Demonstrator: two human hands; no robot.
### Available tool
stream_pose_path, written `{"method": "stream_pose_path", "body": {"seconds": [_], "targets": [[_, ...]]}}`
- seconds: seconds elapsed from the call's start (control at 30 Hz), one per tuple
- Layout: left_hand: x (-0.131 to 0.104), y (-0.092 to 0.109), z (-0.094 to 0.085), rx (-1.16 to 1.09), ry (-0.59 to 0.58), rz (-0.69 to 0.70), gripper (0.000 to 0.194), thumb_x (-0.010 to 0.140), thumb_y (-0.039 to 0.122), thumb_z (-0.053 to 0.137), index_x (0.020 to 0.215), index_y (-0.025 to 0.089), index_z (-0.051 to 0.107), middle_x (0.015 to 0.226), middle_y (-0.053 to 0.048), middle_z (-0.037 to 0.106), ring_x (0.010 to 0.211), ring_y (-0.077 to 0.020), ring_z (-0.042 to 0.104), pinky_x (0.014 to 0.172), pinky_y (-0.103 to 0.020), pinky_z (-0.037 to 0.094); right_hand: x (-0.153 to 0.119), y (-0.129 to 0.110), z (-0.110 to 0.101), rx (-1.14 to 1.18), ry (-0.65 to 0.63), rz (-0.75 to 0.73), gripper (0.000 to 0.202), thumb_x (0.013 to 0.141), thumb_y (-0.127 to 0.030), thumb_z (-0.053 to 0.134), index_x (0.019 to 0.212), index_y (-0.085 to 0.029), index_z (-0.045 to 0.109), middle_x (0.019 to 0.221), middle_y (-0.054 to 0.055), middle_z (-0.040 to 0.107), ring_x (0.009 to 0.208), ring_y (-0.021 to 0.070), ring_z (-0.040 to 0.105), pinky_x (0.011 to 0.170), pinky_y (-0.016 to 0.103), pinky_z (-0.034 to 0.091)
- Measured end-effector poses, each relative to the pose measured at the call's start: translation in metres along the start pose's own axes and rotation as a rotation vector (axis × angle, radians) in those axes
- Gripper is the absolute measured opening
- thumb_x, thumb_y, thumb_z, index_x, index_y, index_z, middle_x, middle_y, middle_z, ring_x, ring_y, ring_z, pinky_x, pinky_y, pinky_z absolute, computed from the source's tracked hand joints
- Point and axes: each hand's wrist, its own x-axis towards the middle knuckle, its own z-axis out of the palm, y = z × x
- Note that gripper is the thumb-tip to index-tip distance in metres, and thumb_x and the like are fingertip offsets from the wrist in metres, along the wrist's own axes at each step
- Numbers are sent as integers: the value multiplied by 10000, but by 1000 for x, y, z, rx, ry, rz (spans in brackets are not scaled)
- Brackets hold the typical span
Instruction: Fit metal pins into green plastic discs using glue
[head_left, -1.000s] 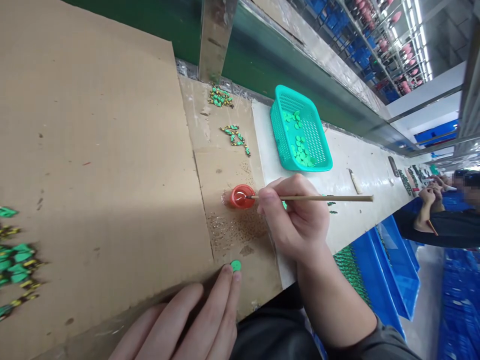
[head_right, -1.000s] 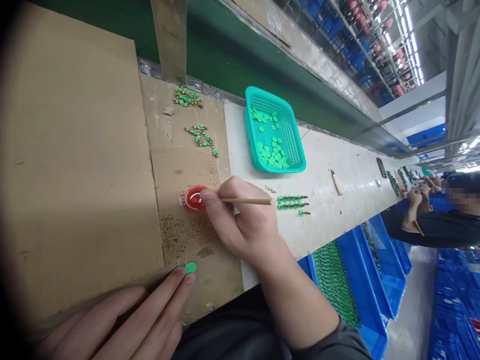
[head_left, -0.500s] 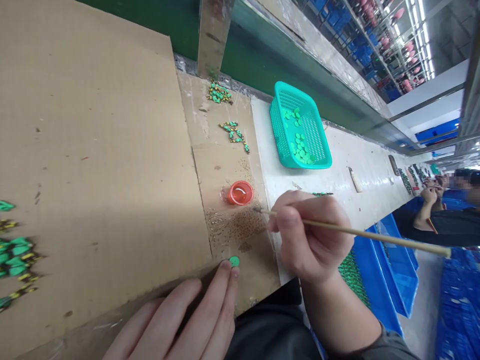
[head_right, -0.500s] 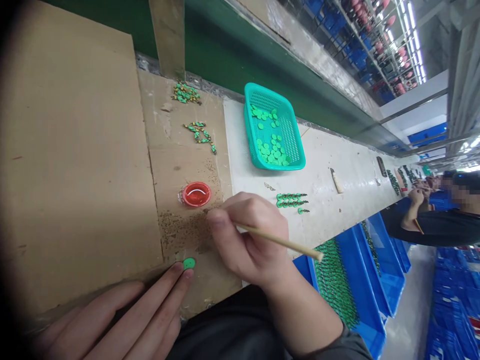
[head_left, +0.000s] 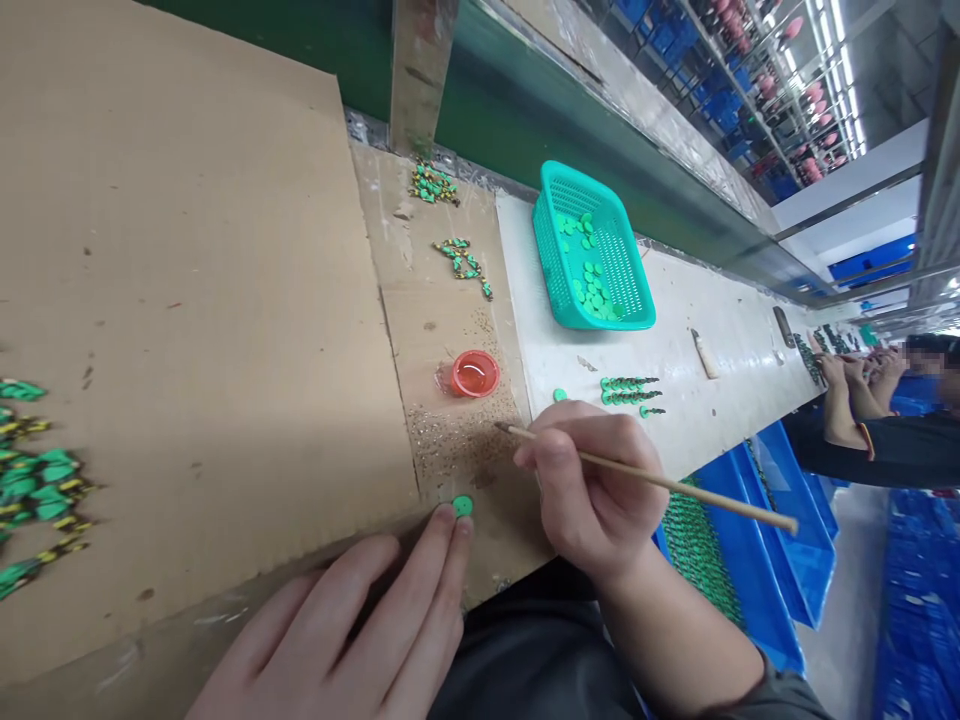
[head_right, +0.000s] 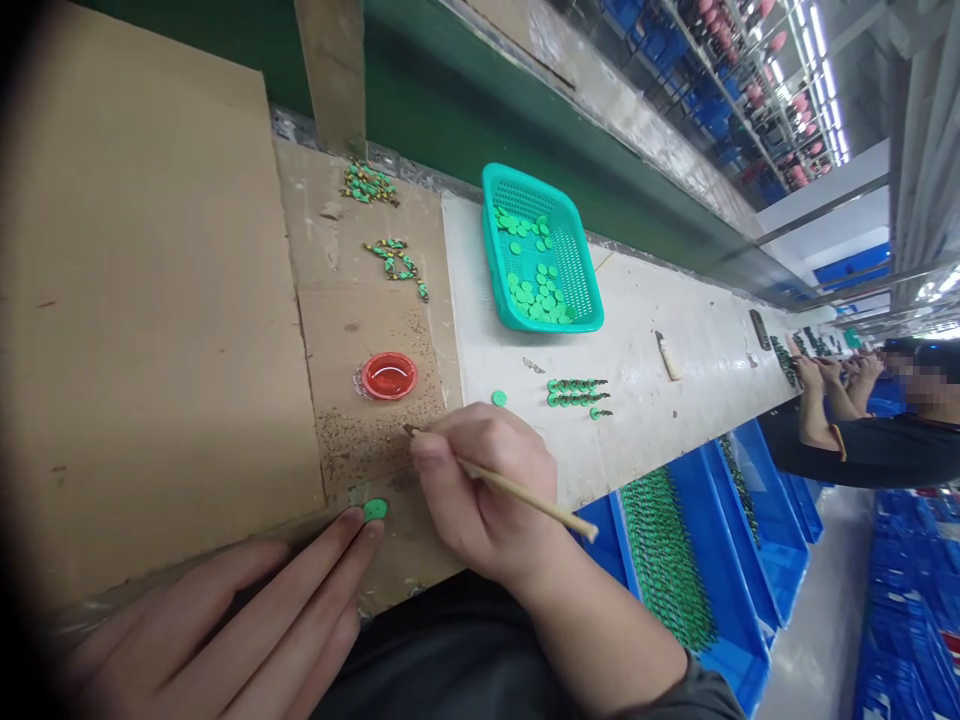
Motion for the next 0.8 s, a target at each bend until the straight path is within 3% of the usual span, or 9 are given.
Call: {"method": "stream_pose_path", "body": {"seconds": [0.1,0.27,0.47,0.8], "targets": [[0,1,-4,-18,-6,-16,465,974,237,734,1435,183,757,1604,-49,719,1138,-317,765,964,-520,583,-19,-13,-3,-17,6,-13,143,1115,-116,586,1175,-238,629,859,21,731,715,176,707,627,323,610],[-7,2,-9,-66,-78,-5,441,953,244,793,1394,251,782,1650,-47,686,1276,-326,782,1098,-524,635,-40,-29,-6,-68,-94,-7,117,1127,-154,555,1075,-219,638,797,39,708,646,183,664,584,323,602],[-17,5,-7,-93,-161,-13,539,970,256,778,1504,302,720,1595,-47,728,1422,-329,726,1200,-524,636,-41,-30,-7,-83,-170,10,182,1144,-174,551,988,-218,634,772,30,707,625,162,659,573,299,591],[-19,5,-8,-100,-168,-6,559,957,242,801,1508,297,723,1556,-59,751,1411,-348,740,1197,-540,646,-39,-30,-6,-84,-178,16,194,1156,-192,548,984,-212,635,767,38,719,631,158,666,585,295,608]]}}
